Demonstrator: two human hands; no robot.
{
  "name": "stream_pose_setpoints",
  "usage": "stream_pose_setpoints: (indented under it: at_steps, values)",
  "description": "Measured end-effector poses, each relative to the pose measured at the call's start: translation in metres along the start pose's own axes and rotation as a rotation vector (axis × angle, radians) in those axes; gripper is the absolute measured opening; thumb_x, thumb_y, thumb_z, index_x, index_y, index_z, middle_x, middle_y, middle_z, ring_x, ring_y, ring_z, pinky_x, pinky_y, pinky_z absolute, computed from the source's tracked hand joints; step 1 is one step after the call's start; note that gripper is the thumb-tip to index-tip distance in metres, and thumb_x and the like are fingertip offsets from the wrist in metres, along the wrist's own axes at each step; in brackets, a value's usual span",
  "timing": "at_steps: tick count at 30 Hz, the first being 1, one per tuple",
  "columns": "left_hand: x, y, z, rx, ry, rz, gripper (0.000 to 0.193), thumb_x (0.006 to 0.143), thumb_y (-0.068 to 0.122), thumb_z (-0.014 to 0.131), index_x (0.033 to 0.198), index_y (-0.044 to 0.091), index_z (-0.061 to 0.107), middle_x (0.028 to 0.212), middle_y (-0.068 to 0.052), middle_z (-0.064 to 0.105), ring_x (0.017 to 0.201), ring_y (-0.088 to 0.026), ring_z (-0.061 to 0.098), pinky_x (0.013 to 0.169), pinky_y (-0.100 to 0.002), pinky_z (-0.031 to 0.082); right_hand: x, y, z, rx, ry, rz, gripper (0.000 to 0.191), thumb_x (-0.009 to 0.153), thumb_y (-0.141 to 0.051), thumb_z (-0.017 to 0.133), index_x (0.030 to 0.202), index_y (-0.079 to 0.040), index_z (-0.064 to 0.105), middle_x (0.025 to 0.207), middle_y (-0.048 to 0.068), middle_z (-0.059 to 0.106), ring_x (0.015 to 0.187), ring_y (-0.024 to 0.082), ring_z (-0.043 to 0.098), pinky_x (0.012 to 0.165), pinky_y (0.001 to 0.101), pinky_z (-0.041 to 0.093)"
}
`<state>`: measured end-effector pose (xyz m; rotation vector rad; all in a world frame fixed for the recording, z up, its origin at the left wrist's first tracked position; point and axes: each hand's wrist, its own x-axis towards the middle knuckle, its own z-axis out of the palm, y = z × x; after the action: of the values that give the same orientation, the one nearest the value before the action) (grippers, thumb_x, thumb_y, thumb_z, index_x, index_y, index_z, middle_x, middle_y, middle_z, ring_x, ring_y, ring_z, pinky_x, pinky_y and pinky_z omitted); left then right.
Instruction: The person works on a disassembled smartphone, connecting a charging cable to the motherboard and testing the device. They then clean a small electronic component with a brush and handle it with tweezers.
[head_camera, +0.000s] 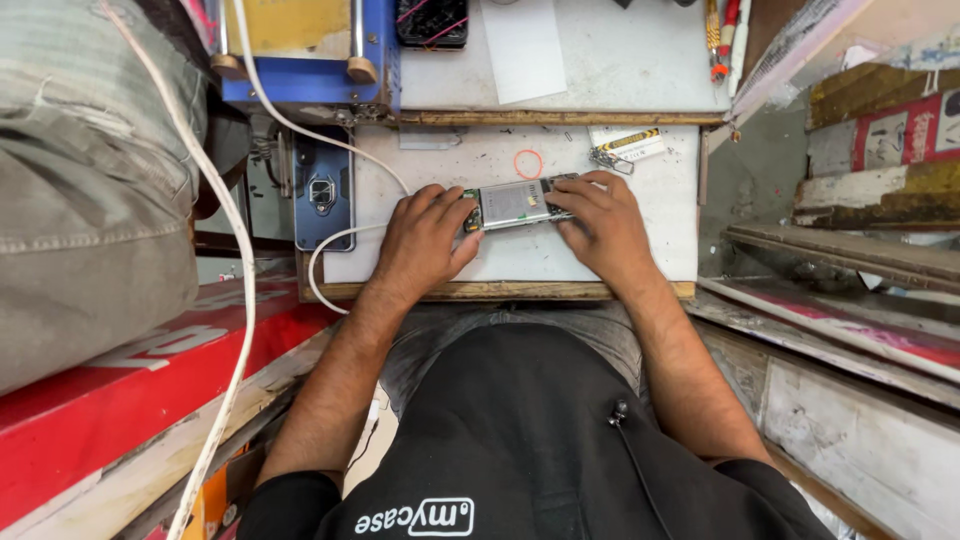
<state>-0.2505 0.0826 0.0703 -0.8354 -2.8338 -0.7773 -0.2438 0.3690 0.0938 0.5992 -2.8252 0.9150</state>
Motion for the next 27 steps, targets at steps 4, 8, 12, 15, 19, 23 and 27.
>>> stream_pose_setpoints:
  at_steps: [4,8,12,15,19,23,27]
  values:
    - [0.005,0.006,-0.003,0.001,0.181,0.052,0.035,0.087,0.023,0.081,0.114,0.003,0.07,0.123,-0.014,0.069,0.119,-0.034,0.059,0.101,-0.051,0.046,0.012,0.007,0.003,-0.027,0.061,-0.007,0.042,0.076,0.002,0.081,0.115,-0.013,0.077,0.119,0.002,0.075,0.125,0.032,0.059,0.106,0.0437,0.049]
    - [0.012,0.009,0.0,0.046,0.275,0.067,0.017,0.089,0.005,0.076,0.106,0.006,0.073,0.106,-0.006,0.07,0.114,-0.028,0.061,0.104,-0.049,0.047,0.014,0.015,0.011,0.012,0.119,0.063,0.038,0.077,0.004,0.079,0.112,-0.01,0.077,0.109,0.005,0.075,0.123,0.03,0.062,0.103,0.0446,0.049]
    - [0.014,0.008,0.008,0.078,0.311,0.045,0.013,0.089,0.003,0.075,0.1,0.007,0.073,0.099,-0.004,0.069,0.111,-0.025,0.062,0.105,-0.05,0.045,0.013,0.022,0.021,-0.008,0.149,0.068,0.033,0.074,0.006,0.077,0.103,-0.01,0.076,0.109,0.009,0.074,0.12,0.029,0.062,0.099,0.0434,0.049]
    - [0.014,0.008,0.009,0.102,0.32,0.023,0.013,0.088,0.003,0.075,0.1,0.008,0.073,0.098,-0.003,0.069,0.111,-0.024,0.062,0.107,-0.051,0.044,0.015,0.021,0.021,-0.037,0.14,0.038,0.031,0.075,0.007,0.076,0.101,-0.01,0.077,0.107,0.006,0.077,0.12,0.027,0.064,0.098,0.0425,0.048]
    - [0.012,0.008,-0.003,0.04,0.277,0.024,0.015,0.087,0.003,0.077,0.102,0.007,0.074,0.096,-0.004,0.069,0.11,-0.025,0.062,0.106,-0.05,0.043,0.016,0.008,0.012,0.024,0.132,0.039,0.023,0.077,-0.001,0.083,0.098,-0.01,0.078,0.109,0.01,0.075,0.112,0.027,0.064,0.094,0.0428,0.048]
    - [0.013,0.006,-0.023,-0.027,0.083,0.002,0.025,0.084,0.011,0.08,0.107,0.004,0.074,0.094,-0.01,0.069,0.105,-0.031,0.063,0.1,-0.049,0.046,0.018,-0.002,-0.002,0.241,0.001,0.149,0.022,0.081,-0.015,0.09,0.094,-0.007,0.075,0.103,0.009,0.074,0.098,0.025,0.068,0.083,0.0382,0.054]
    - [0.025,0.001,-0.036,-0.119,-0.043,-0.078,0.025,0.086,0.015,0.082,0.108,0.007,0.073,0.096,-0.011,0.072,0.101,-0.033,0.067,0.092,-0.048,0.052,0.027,-0.001,-0.002,0.424,-0.071,0.324,0.021,0.086,-0.013,0.087,0.099,-0.004,0.073,0.092,0.006,0.075,0.081,0.015,0.069,0.074,0.0301,0.055]
